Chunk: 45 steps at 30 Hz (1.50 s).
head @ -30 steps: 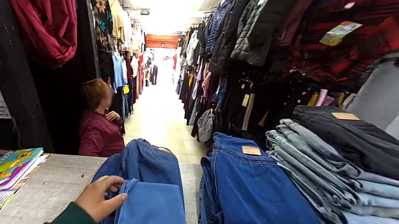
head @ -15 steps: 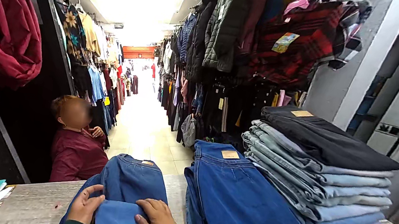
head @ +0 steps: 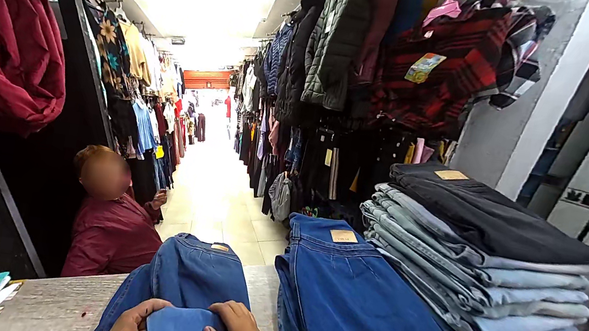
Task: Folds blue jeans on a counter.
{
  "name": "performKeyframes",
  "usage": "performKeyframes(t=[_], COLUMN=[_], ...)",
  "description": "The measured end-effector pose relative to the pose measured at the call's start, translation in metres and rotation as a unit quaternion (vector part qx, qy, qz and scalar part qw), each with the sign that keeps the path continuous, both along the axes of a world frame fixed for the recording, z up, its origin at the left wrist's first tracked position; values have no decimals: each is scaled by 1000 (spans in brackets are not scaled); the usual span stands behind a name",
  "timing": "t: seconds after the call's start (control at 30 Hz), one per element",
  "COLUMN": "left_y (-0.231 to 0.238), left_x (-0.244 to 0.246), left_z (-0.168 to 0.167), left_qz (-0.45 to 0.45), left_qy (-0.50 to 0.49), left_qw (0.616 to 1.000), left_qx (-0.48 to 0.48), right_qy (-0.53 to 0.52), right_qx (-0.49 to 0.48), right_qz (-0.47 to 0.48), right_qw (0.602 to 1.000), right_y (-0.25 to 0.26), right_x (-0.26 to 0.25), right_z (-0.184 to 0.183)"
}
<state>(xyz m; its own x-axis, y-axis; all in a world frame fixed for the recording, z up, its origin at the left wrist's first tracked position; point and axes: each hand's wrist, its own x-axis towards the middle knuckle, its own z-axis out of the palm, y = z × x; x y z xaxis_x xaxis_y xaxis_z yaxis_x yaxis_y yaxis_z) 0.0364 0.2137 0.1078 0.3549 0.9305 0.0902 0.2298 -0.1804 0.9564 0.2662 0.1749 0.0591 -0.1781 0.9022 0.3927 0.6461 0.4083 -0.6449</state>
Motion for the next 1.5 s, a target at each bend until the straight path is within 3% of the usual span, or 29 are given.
performKeyframes(t=[0.17, 0.23, 0.33, 0.4, 0.5, 0.57, 0.63, 0.77, 0.87, 0.97, 1.03, 1.1, 1.17, 1.23, 1.27, 1.4, 1.5], left_y=[-2, -6, -11, -13, -16, -19, -22, -26, -31, -25, -15, 1, 6, 8, 9, 8, 9], left_x=[4, 6, 9, 11, 13, 13, 10, 0, -10, -7, -5, -10, -9, -10, -11, -11, -9], left_z=[-9, -4, 2, 2, 8, 14, 21, 19, 2, -5, -5, -13, -10, -10, -11, -9, -7], left_qz=[154, 213, 243, 245, 251, 232, 214, 117, 22, 77, 110, 108, 106, 94, 86, 88, 89], left_qy=[16, 53, 83, 33, -141, -234, -235, -290, -366, -364, -267, -160, -88, -52, -42, -37, -31], left_qw=[976, 958, 953, 958, 952, 941, 945, 950, 929, 928, 955, 978, 986, 987, 988, 987, 988], left_qx=[150, 185, 161, 145, 102, 83, 73, 18, 43, -19, -64, -80, -99, -121, -124, -128, -119], right_qy=[111, 179, 272, 343, 407, 429, 442, 399, 380, 291, 157, -3, -130, -143, -117, -65, -73], right_qx=[66, -10, -180, -222, -233, -193, -106, 72, 111, 117, 96, 48, -5, -29, -35, -66, -99], right_qz=[-34, -64, -78, -53, 44, 86, 103, 120, 39, -94, -173, -165, -87, 24, 77, 205, 219], right_qw=[991, 982, 942, 911, 882, 878, 885, 906, 917, 945, 968, 985, 988, 989, 990, 974, 968], right_y=[4, 2, 0, -2, -11, -13, -16, -25, -10, 36, 63, 70, 48, 10, -15, -74, -119], right_x=[0, 0, 2, 3, 0, -2, -4, -8, -12, 1, 11, 14, -3, -27, -31, -12, -19], right_z=[0, 8, 19, 23, 25, 24, 31, 75, 121, 153, 160, 135, 78, 13, -2, 3, 17])
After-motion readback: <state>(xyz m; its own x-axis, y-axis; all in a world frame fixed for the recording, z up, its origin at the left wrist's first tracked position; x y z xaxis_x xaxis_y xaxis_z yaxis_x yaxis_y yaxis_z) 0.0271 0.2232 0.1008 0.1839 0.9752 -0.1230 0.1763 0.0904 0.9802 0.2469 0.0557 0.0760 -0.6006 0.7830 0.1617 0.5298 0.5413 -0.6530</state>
